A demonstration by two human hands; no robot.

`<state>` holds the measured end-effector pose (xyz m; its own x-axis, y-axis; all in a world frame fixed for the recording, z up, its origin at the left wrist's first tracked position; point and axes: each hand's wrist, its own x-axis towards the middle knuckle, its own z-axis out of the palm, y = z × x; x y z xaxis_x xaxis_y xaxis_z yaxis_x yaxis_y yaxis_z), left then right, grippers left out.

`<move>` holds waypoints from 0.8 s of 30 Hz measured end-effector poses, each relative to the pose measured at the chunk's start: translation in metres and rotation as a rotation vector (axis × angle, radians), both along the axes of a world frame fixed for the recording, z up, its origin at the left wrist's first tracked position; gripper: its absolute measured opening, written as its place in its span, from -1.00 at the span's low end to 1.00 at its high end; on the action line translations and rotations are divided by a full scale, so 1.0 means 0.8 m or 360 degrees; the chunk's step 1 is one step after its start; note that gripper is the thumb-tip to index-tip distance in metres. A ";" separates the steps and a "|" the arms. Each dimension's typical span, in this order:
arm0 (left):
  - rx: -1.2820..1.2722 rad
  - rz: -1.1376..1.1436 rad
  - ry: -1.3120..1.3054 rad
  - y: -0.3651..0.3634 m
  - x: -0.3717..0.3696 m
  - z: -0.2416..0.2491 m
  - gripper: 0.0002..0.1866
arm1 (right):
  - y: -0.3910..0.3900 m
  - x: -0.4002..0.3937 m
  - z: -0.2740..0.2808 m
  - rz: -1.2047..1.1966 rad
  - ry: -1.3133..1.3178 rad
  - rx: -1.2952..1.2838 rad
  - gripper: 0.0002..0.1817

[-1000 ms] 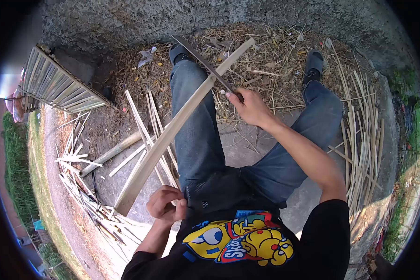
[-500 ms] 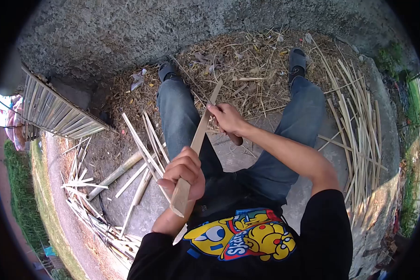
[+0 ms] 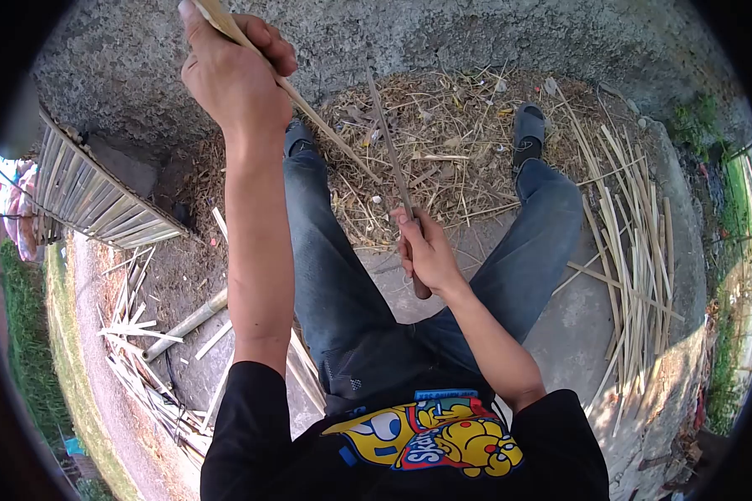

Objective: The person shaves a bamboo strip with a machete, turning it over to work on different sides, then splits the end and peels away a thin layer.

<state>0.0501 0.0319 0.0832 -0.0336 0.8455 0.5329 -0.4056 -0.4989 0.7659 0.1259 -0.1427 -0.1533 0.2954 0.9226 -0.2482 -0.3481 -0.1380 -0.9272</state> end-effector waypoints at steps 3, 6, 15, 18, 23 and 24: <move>-0.0050 -0.0125 0.0022 0.037 0.022 -0.043 -0.41 | 0.005 0.005 -0.014 0.0082 -0.0031 -0.0160 -0.45; 0.0038 -0.0175 -0.0090 0.062 0.029 -0.060 -0.44 | 0.017 0.022 0.016 0.0119 -0.0286 -0.0169 -0.39; 0.0147 -0.0486 -0.0210 0.078 -0.019 -0.070 -0.52 | 0.063 0.003 0.125 -0.0591 0.0008 0.0928 -0.38; 0.0132 -0.0218 -0.0097 0.055 -0.012 -0.064 -0.51 | 0.085 -0.039 -0.095 0.0015 -0.0643 -0.0061 -0.38; -0.0032 -0.0140 -0.0247 0.078 -0.058 -0.074 -0.50 | 0.070 0.016 -0.023 -0.0141 0.0198 -0.0277 -0.38; -0.0047 -0.0199 -0.0299 0.083 -0.061 -0.076 -0.51 | 0.067 0.027 0.019 -0.0161 0.0144 -0.0089 -0.38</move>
